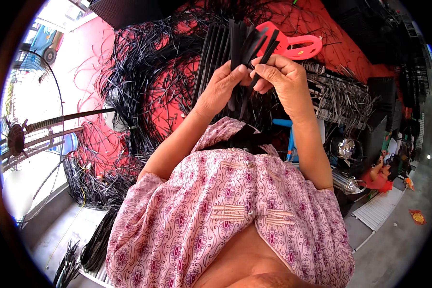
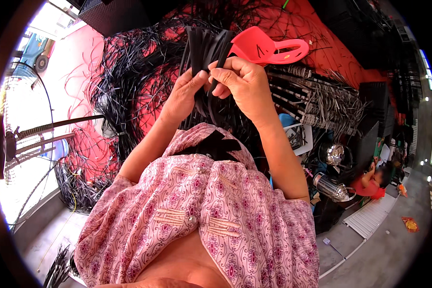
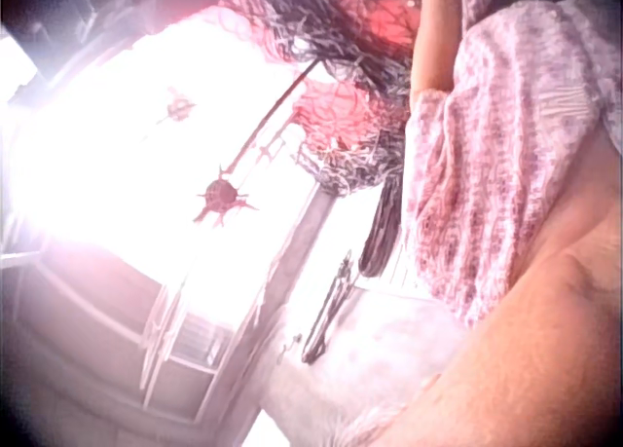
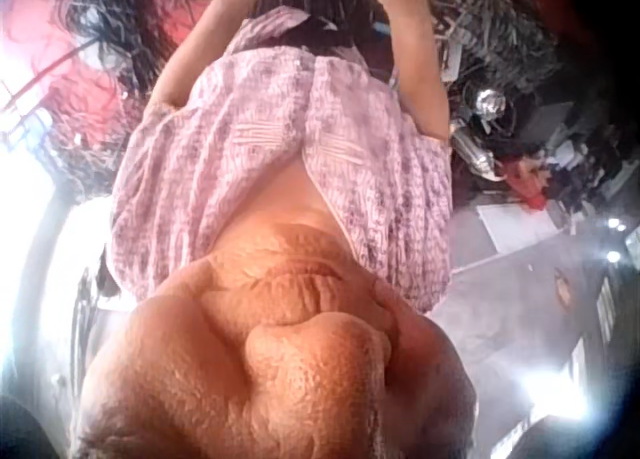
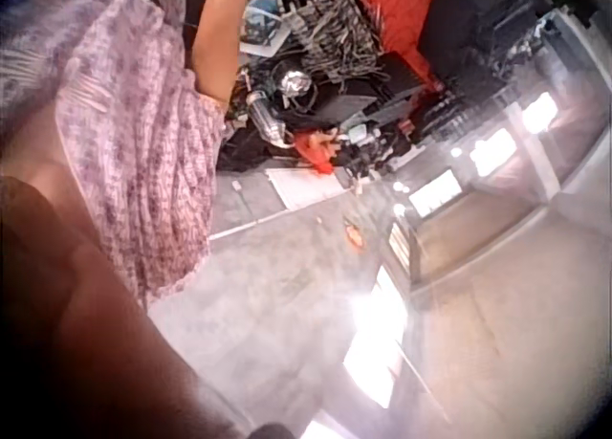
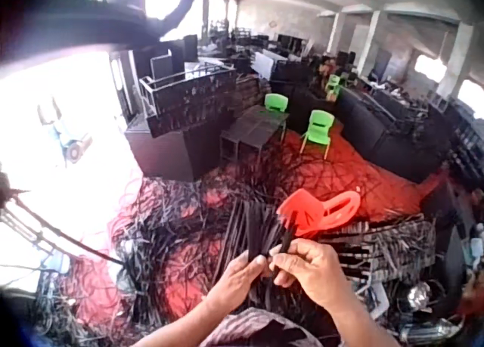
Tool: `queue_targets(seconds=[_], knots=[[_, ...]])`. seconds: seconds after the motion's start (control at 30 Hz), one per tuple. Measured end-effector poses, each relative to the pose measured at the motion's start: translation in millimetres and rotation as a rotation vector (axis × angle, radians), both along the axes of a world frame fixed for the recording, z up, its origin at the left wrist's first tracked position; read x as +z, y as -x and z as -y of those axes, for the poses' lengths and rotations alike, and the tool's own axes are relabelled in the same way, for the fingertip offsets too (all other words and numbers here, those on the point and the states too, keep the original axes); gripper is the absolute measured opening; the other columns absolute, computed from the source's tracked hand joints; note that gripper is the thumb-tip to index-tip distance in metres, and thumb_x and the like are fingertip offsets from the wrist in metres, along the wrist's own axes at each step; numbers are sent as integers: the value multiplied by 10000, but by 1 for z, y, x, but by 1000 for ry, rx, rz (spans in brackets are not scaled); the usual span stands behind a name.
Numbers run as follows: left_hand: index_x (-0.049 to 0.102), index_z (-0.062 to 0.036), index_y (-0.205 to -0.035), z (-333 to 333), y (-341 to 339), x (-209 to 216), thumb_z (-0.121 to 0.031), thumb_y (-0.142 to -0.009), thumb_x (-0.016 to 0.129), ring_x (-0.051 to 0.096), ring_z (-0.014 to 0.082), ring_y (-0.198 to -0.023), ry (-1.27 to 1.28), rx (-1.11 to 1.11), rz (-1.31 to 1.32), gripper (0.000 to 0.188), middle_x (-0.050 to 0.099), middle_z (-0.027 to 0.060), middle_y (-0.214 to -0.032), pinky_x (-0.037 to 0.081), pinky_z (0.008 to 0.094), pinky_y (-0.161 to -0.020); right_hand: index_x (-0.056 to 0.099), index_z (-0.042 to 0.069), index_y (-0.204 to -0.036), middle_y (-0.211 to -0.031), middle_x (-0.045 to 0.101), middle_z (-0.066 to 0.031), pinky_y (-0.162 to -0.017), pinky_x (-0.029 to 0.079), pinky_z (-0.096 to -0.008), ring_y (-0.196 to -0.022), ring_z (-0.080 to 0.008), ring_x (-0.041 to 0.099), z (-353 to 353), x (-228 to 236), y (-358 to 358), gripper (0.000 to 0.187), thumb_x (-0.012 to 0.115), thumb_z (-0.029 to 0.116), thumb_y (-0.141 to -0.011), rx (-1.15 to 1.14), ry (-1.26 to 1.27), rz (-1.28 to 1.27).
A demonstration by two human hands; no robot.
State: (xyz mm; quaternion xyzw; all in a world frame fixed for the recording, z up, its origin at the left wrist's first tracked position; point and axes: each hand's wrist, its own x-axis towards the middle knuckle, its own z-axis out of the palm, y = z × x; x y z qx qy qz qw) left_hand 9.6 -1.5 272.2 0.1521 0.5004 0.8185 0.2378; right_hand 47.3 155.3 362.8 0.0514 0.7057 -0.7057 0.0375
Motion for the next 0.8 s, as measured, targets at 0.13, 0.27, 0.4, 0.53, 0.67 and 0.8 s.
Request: queue_targets(seconds=[0.13, 0.27, 0.4, 0.53, 0.67, 0.8], knots=[[545, 6, -1113, -15, -9, 13, -287, -1016, 470, 609, 117, -719, -143, -75, 197, 318, 622, 44, -892, 527, 250, -716, 662, -13, -949, -773, 660, -35, -529, 502, -196, -582, -76, 617, -2, 4, 3, 185, 633, 168, -919, -110, 33, -42], [536, -9, -1127, -14, -9, 19, -292, -1017, 462, 595, 111, -669, -119, -127, 161, 313, 591, 35, -815, 544, 257, -648, 655, -1, -880, -750, 653, -29, -513, 494, -200, -582, -74, 619, -4, -1, 4, 193, 634, 187, -921, -160, -24, -30], [538, -19, -1126, -11, -11, 21, -293, -1022, 449, 574, 85, -656, -95, -112, 191, 306, 579, 30, -810, 511, 220, -594, 629, 7, -806, -720, 643, -28, -501, 487, -202, -582, -72, 621, 0, -5, 4, 223, 630, 196, -924, -167, -63, 1], [537, -29, -1140, -9, -11, 21, -289, -1027, 431, 535, 65, -622, -71, -102, 138, 302, 568, 23, -813, 474, 198, -554, 629, 11, -806, -665, 621, -23, -485, 459, -195, -546, -62, 588, 8, -2, 4, 245, 619, 221, -932, -187, -175, 15], [539, -40, -1120, -10, -12, 17, -299, -1027, 428, 482, 54, -564, -56, -76, 74, 297, 541, 0, -739, 411, 193, -516, 633, 12, -810, -615, 580, -9, -465, 418, -206, -521, -54, 549, 12, -2, 2, 264, 606, 240, -939, -215, -238, -2], [537, -45, -1007, -11, -11, 11, -283, -1021, 451, 422, 54, -524, -47, -85, 68, 254, 496, -20, -667, 333, 202, -478, 582, 6, -758, -603, 553, -92, -492, 420, -313, -532, -195, 558, 5, -5, 4, 261, 598, 216, -913, -207, -525, -189]])
